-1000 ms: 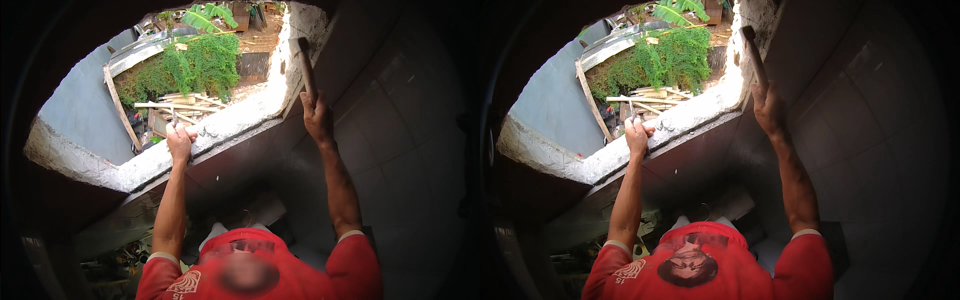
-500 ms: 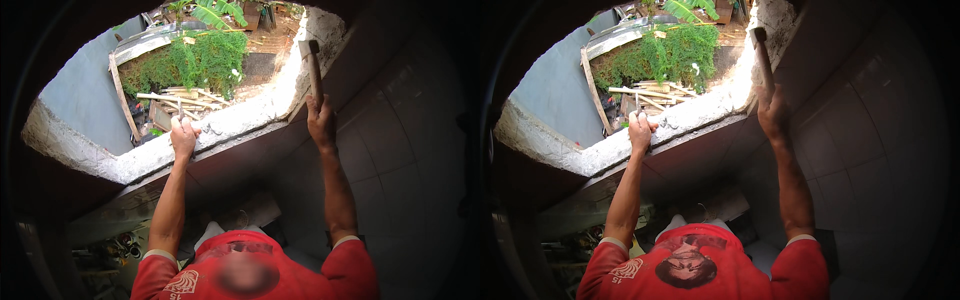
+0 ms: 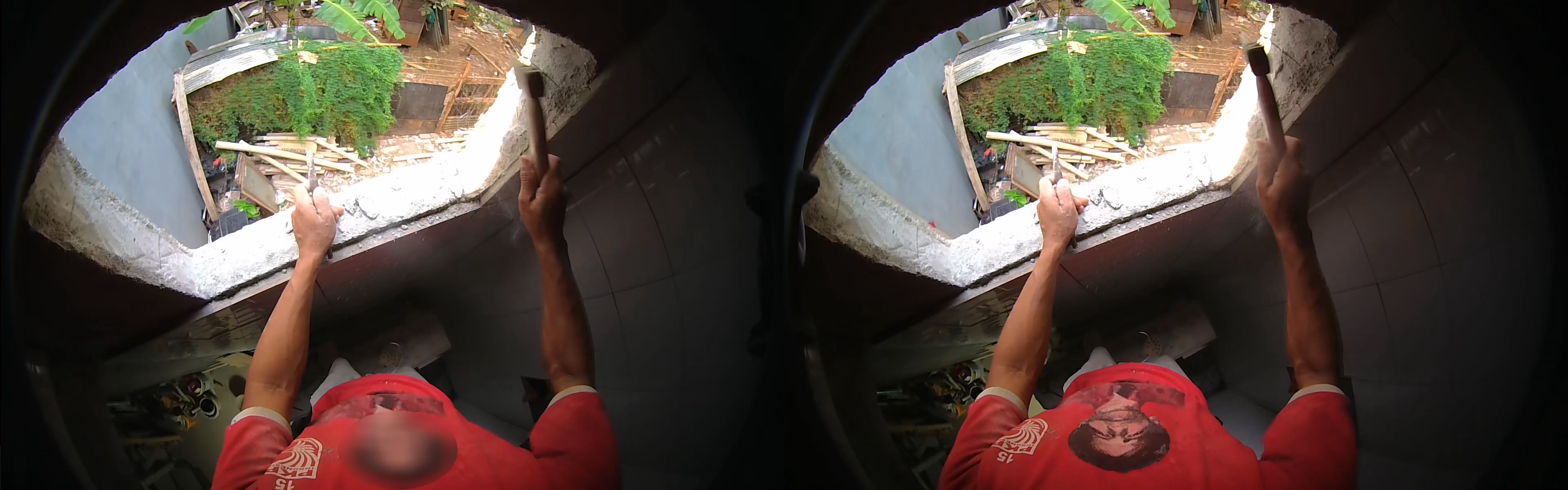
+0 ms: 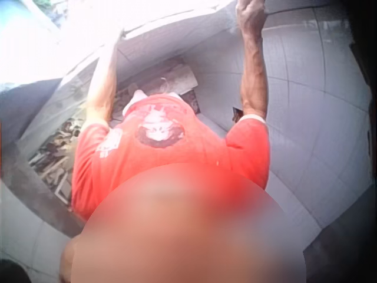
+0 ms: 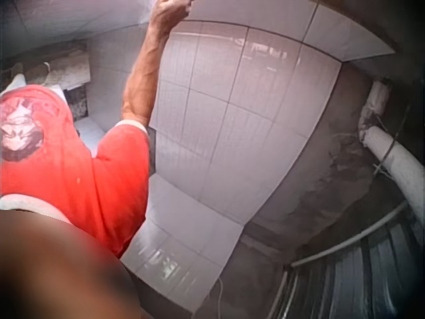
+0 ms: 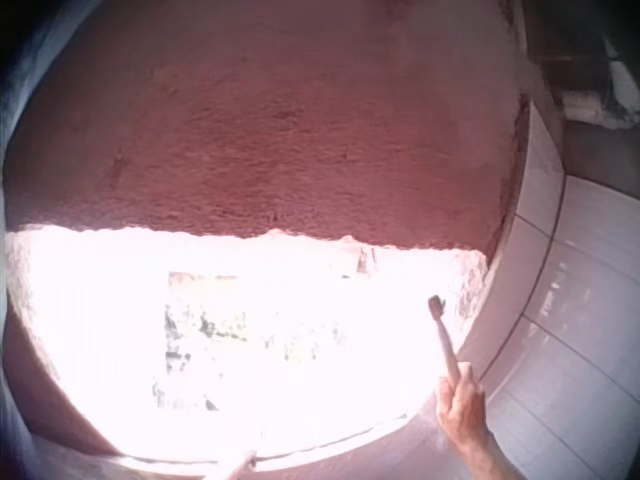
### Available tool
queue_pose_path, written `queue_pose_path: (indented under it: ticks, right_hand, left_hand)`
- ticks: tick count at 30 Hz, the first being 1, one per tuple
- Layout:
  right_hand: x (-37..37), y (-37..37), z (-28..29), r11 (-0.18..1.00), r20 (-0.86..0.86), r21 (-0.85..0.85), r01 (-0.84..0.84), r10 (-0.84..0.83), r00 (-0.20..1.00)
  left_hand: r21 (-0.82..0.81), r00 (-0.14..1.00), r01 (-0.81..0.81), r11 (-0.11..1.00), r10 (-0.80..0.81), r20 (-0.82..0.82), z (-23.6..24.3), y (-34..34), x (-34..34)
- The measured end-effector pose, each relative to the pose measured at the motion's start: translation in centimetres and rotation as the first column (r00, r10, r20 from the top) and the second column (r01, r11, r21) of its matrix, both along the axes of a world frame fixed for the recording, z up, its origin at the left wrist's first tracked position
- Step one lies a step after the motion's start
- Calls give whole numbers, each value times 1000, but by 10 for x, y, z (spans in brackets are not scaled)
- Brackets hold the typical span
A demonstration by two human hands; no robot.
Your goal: The person uses a hammer and chisel to break tiles and concrete around a rectangular opening in a tiled wall. They repeatedly strike the chisel to chip away material, gradually enlarging the opening.
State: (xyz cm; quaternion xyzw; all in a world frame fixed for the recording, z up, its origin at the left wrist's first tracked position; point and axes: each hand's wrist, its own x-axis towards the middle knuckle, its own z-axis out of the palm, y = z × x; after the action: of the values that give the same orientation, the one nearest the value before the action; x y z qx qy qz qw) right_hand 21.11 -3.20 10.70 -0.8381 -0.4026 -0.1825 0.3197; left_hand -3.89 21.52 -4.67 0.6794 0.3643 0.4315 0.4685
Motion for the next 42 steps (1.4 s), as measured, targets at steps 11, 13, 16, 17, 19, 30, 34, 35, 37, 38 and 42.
queue_pose_path:
  ticks: [11, 13, 16, 17, 19, 30, 34, 35, 37, 38, 42]
  right_hand:
    - [-6, 8, -10, 999, 115, 28, -44, 40, 993]
    - [-2, 10, -6, 977, -16, -194, 91, -96, 995]
    - [4, 10, -1, 986, -15, -167, -3, 1, 1000]
    - [2, 8, -2, 985, 14, -172, -4, 6, 1000]
    - [1, 7, -1, 997, 62, -69, -21, 25, 998]
    - [-4, 20, 16, 987, -24, -160, -7, 3, 1000]
    - [-7, 17, 12, 989, 60, -144, 35, -26, 998]
    - [-8, 16, 10, 988, 84, -156, 12, 1, 996]
    - [-7, 21, 8, 927, -106, -370, 67, -114, 988]
    - [-4, 27, 9, 909, -96, -412, 64, -113, 989]
    - [-1, 34, 9, 969, 8, -246, 9, -7, 1000]
  left_hand:
    - [-32, 1000, 18, 999, -19, -19, -7, 6, 1]
    - [-13, 1000, 6, 1000, -6, -27, -7, 6, 1]
    - [17, 1000, 5, 1000, -6, 11, -7, 7, 3]
    - [-35, 1000, -2, 999, 1, -26, -7, 7, 1]
    - [-21, 1000, -3, 1000, 3, -19, -7, 8, 3]
    - [-2, 1000, -4, 1000, 4, -23, -6, 4, -1]
    - [-11, 1000, -15, 1000, 15, -20, -6, 5, 1]
    - [-6, 1000, -15, 1000, 15, -24, -7, 5, 1]
    - [2, 999, -13, 1000, 13, -32, -7, 4, 1]
    - [28, 1000, -17, 999, 17, 2, -8, 4, 1]
    - [51, 998, -16, 999, 20, -65, -9, 5, 1]
